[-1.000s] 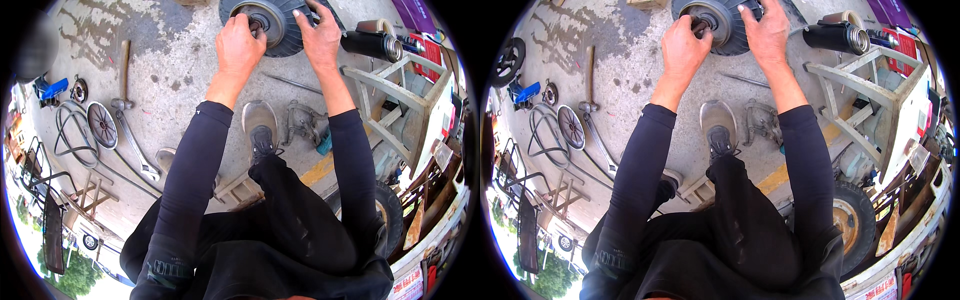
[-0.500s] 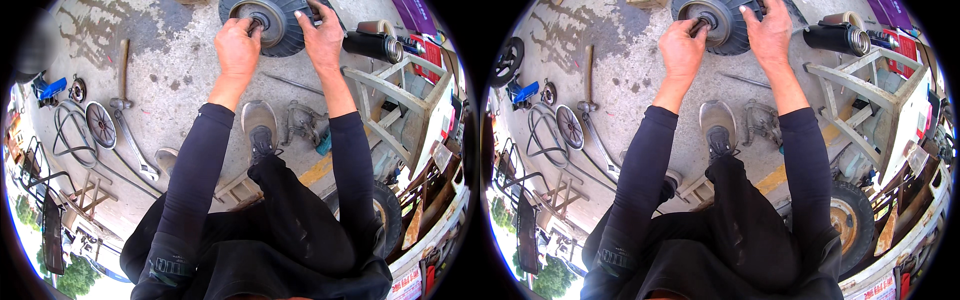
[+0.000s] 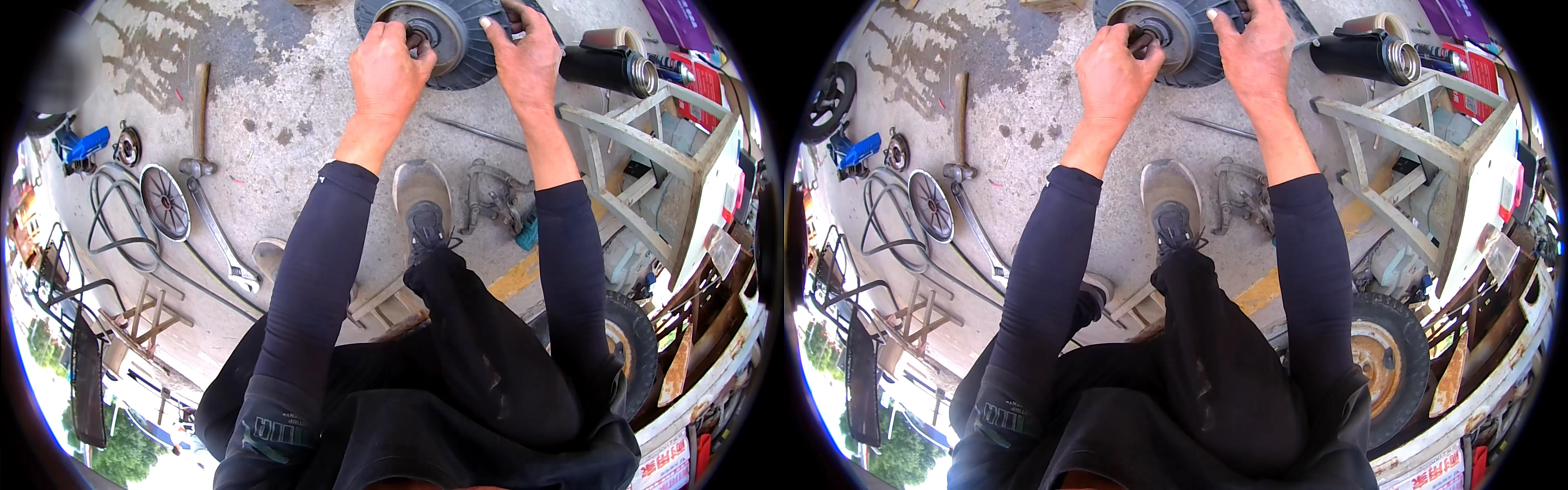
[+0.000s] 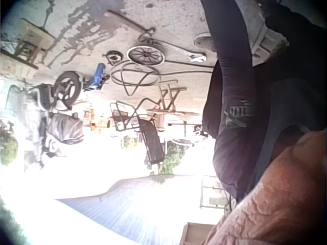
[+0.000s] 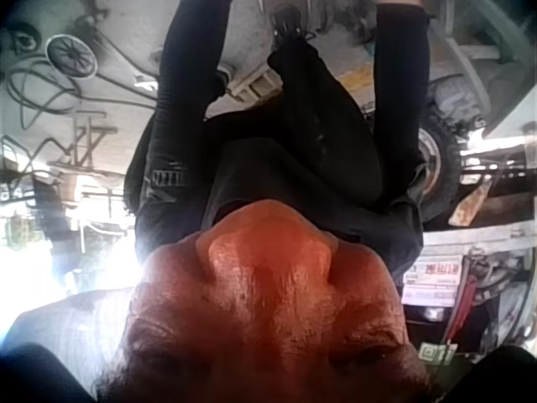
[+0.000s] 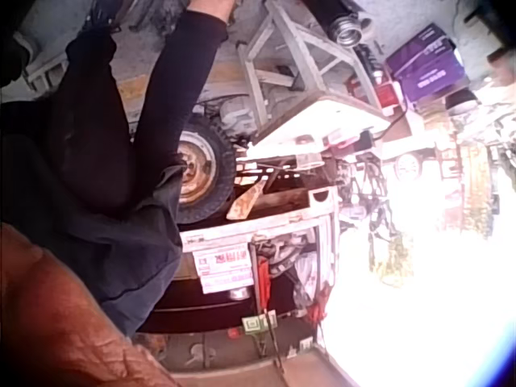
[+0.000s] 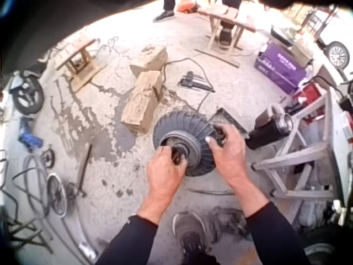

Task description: The person removes a tire from a wheel hub, then uses a hammer and chisel to drive out pins from the hub assembly. The person repeatedly strikes the pins and removes them one by one.

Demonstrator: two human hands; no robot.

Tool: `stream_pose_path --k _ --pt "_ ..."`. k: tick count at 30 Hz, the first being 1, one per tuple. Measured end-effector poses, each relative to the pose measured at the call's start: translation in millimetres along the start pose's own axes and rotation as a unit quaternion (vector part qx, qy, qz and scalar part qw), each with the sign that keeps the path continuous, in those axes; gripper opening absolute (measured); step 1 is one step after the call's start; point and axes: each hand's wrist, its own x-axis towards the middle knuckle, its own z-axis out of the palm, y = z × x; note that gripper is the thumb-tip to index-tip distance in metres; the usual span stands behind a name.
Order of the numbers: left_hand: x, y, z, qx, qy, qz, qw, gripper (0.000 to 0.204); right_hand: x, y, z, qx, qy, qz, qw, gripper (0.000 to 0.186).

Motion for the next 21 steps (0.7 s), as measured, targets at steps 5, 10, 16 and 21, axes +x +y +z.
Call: stream_pose_path --k 5,10,16,21 --pt "3 1 3 0.04 -0.02 -0.002 0.999 0.027 1 0 2 0.012 0.002 0.007 1.0 0.037" --pt "-3 2 1 0.014 -0.011 -0.042 0.999 0.029 1 6 5 -0.004 -0.013 0.016 1.0 0.035" --pt "-35 -1 -22 -0.098 -0.019 -0.119 0.988 0.027 0 15 4 -0.018 -0.059 0.025 0.998 0.044" --pt "-22 5 -26 -0.065 -0.018 -0.099 0.993 0.029 4 16 -1 0.009 -0.081 0.055 0.995 0.045"
